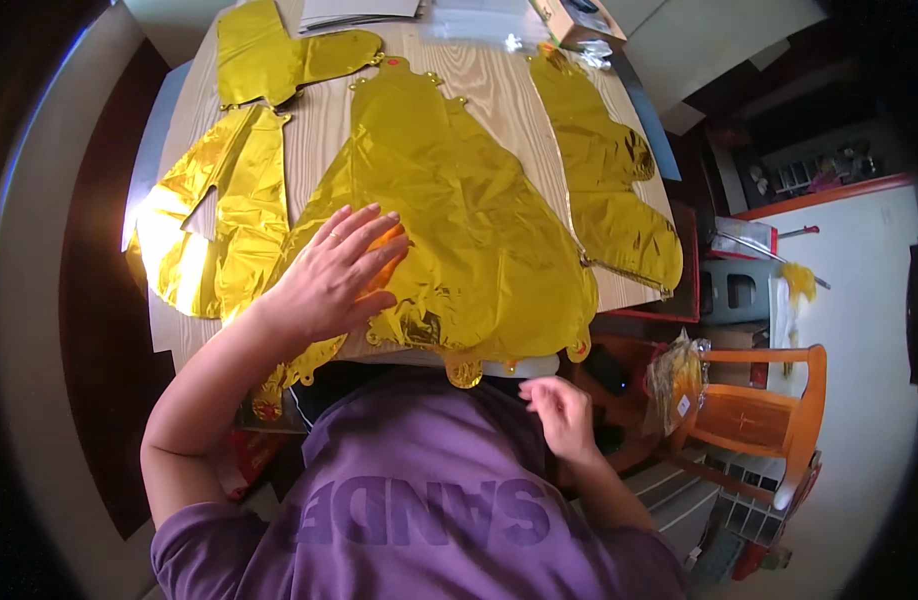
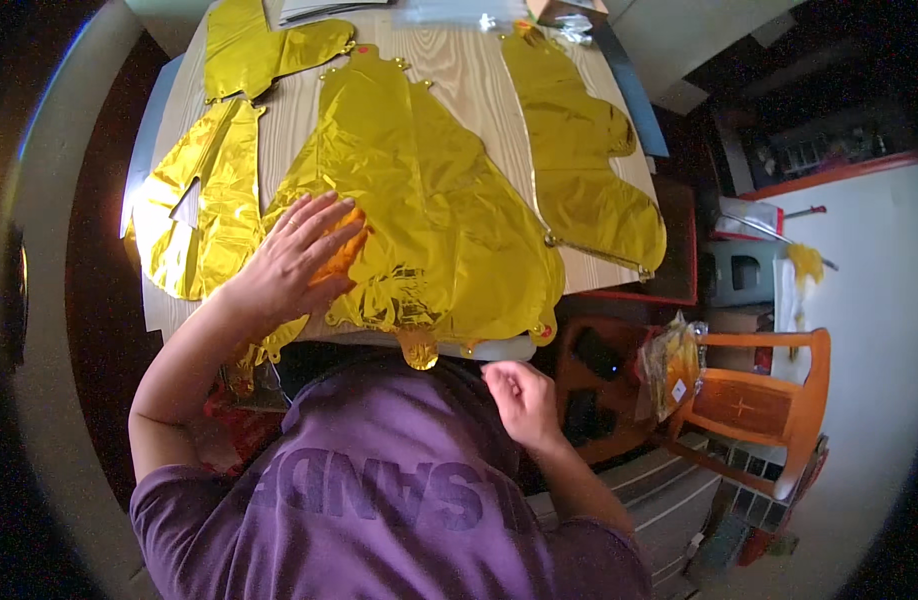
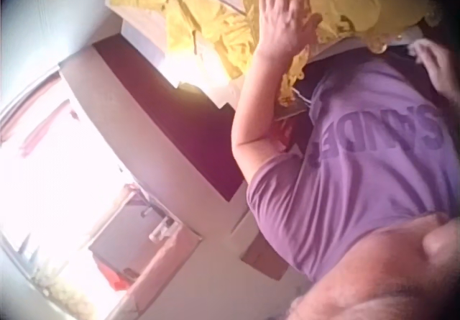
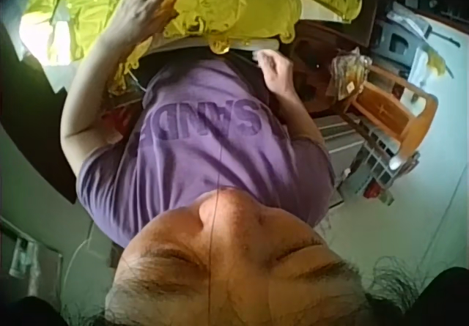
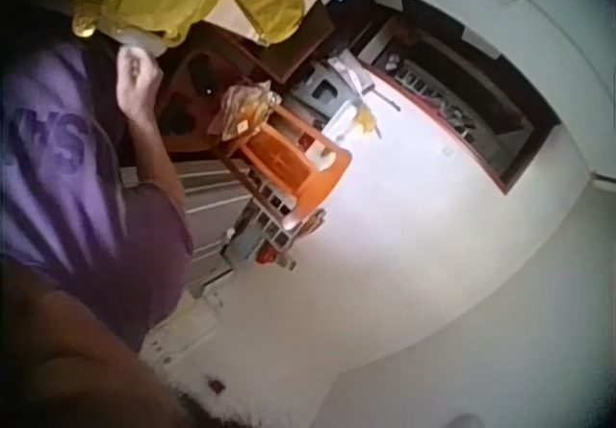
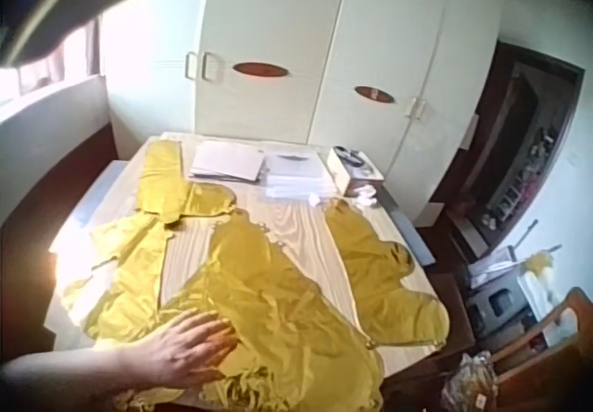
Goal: Folding and packaging gold foil balloons at a table.
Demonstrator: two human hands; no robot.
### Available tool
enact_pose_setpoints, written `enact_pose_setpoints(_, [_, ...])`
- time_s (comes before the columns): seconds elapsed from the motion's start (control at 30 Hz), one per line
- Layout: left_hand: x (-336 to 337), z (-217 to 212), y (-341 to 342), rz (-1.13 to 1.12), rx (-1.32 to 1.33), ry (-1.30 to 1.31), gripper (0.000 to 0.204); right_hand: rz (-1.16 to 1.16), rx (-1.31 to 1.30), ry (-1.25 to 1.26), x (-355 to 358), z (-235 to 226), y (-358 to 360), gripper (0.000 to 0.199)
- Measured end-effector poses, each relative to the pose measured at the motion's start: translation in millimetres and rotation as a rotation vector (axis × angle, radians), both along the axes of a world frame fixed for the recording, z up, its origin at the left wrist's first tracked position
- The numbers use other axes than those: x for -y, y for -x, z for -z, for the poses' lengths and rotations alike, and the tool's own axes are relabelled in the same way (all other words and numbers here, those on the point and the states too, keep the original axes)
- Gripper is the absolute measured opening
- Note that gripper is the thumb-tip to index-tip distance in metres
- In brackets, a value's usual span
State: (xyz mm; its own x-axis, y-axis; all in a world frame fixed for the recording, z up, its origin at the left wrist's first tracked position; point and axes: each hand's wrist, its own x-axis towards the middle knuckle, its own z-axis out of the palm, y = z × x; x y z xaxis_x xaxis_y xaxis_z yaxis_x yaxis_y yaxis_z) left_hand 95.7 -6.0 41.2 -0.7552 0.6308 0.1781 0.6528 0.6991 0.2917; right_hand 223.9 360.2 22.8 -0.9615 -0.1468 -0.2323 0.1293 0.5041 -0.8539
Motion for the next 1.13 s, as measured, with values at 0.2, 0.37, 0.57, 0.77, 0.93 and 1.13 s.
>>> enact_pose_setpoints(0.2, [-3, 7, -6, 0.059, 0.022, 0.025, 0.071, 0.408, 0.278, 0.543, 42, 13, 30, 0.045])
enact_pose_setpoints(0.37, [-3, 9, -7, 0.075, -0.005, 0.0, 0.069, 0.443, 0.238, 0.462, 56, 2, 33, 0.036])
enact_pose_setpoints(0.57, [-3, 8, -6, 0.071, 0.004, 0.005, 0.071, 0.408, 0.109, 0.492, 52, 12, 34, 0.029])
enact_pose_setpoints(0.77, [-3, 7, -6, 0.057, 0.016, -0.02, 0.07, 0.489, 0.236, 0.55, 54, -2, 40, 0.024])
enact_pose_setpoints(0.93, [-8, 0, 2, 0.068, -0.004, -0.064, 0.065, 0.435, 0.056, 0.449, 57, -4, 40, 0.019])
enact_pose_setpoints(1.13, [-9, 17, 10, 0.12, -0.002, -0.09, 0.07, 0.372, -0.182, 0.34, 52, -2, 48, 0.015])
